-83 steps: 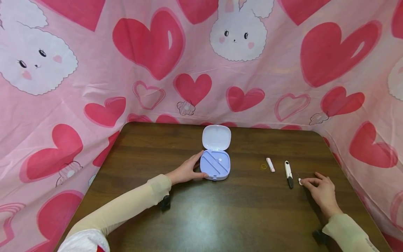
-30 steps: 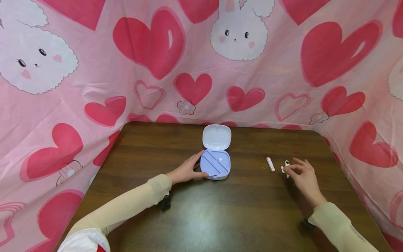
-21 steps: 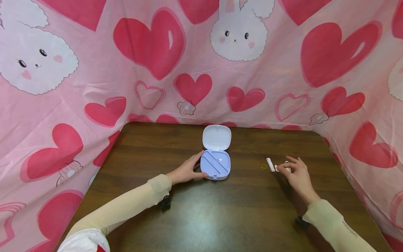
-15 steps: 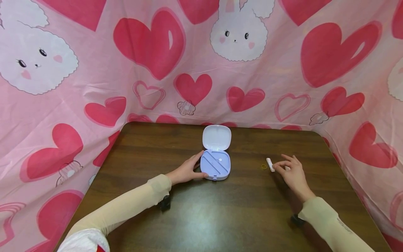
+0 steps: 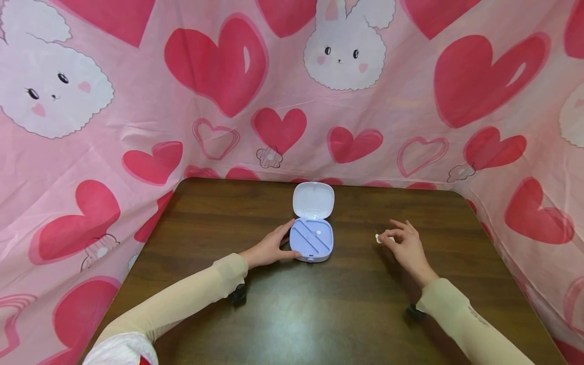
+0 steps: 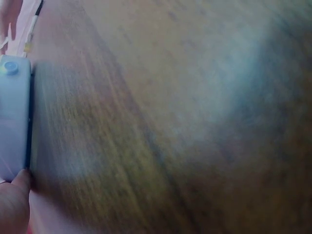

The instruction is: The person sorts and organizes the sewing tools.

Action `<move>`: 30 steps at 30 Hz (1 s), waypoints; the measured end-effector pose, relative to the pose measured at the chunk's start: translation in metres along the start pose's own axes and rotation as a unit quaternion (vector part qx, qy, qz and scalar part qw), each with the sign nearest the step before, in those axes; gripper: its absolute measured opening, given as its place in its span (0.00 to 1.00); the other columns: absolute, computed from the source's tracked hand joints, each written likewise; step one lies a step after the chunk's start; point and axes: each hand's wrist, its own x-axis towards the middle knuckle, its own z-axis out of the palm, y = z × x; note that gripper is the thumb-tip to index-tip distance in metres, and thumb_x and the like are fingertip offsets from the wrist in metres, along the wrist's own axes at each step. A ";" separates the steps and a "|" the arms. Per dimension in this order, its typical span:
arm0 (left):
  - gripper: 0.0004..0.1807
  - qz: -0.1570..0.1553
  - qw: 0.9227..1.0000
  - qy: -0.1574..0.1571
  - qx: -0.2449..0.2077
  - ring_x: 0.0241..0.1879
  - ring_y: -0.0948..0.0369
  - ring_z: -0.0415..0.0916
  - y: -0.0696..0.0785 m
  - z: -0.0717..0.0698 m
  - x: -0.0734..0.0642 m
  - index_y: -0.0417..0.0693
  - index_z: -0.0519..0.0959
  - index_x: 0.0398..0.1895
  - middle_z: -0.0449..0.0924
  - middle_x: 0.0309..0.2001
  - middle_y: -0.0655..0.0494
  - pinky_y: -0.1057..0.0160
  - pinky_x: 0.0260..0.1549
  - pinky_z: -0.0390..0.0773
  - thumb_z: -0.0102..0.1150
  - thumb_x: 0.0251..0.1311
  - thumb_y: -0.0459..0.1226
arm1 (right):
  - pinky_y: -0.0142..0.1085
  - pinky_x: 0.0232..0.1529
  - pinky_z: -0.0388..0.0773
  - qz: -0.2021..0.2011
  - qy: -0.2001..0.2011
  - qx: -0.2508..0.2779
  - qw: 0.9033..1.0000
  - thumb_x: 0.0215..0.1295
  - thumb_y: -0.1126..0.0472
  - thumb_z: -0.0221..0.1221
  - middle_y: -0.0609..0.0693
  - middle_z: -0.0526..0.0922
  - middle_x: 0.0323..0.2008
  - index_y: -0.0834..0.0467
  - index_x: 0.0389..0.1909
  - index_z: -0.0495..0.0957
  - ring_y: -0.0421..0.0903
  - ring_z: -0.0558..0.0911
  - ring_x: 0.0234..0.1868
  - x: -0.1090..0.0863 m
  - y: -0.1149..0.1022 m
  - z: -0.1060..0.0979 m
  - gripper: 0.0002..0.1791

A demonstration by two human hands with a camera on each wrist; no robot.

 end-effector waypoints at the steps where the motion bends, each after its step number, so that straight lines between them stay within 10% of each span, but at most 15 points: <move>1: 0.58 0.001 1.000 0.000 -0.001 0.79 0.48 0.55 0.000 0.000 0.000 0.43 0.44 0.85 0.50 0.82 0.41 0.52 0.71 0.68 0.74 0.63 0.44 | 0.72 0.74 0.44 -0.002 -0.002 0.001 1.000 0.66 0.64 0.69 0.73 0.73 0.67 0.69 0.37 0.87 0.76 0.51 0.77 0.001 -0.001 0.002 0.09; 30: 0.57 0.005 1.000 -0.001 0.002 0.80 0.49 0.53 -0.002 0.001 0.001 0.43 0.44 0.85 0.49 0.82 0.42 0.52 0.72 0.67 0.73 0.64 0.43 | 0.67 0.77 0.41 -0.016 -0.040 0.050 0.998 0.66 0.64 0.69 0.71 0.74 0.67 0.66 0.36 0.87 0.72 0.51 0.79 0.020 -0.041 0.060 0.07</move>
